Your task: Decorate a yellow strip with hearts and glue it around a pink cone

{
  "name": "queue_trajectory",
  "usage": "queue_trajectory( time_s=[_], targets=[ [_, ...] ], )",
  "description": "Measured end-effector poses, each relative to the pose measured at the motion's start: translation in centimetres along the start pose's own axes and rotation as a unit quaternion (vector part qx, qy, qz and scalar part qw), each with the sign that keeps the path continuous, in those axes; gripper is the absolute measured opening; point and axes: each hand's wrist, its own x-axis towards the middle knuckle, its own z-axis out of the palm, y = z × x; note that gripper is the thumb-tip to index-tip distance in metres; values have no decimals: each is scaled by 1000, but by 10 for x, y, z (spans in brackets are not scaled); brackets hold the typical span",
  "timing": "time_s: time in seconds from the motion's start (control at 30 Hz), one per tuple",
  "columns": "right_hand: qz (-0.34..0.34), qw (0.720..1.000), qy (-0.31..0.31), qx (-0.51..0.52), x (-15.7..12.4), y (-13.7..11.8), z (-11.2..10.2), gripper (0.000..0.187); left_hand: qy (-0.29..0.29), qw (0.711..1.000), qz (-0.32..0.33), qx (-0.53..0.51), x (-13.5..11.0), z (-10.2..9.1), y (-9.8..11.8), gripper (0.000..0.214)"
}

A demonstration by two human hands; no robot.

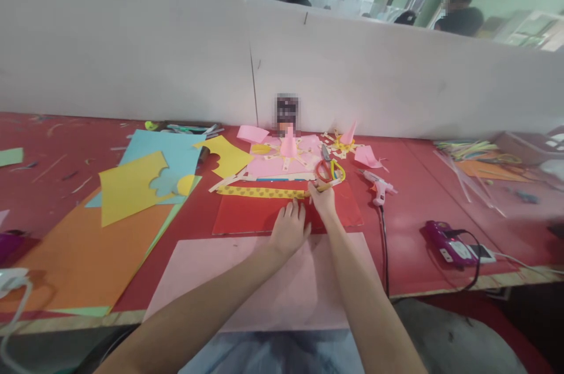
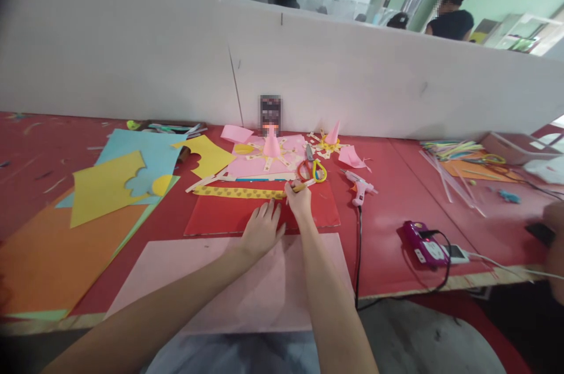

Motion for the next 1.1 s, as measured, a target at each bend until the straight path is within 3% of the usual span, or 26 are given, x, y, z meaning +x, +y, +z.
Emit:
queue_trajectory(
  time_s=[1.1],
  targets=[
    [2, 999, -14, -28, -3, -10, -1, 27, -26, 999, 3, -21, 0, -3, -2, 49]
  ],
)
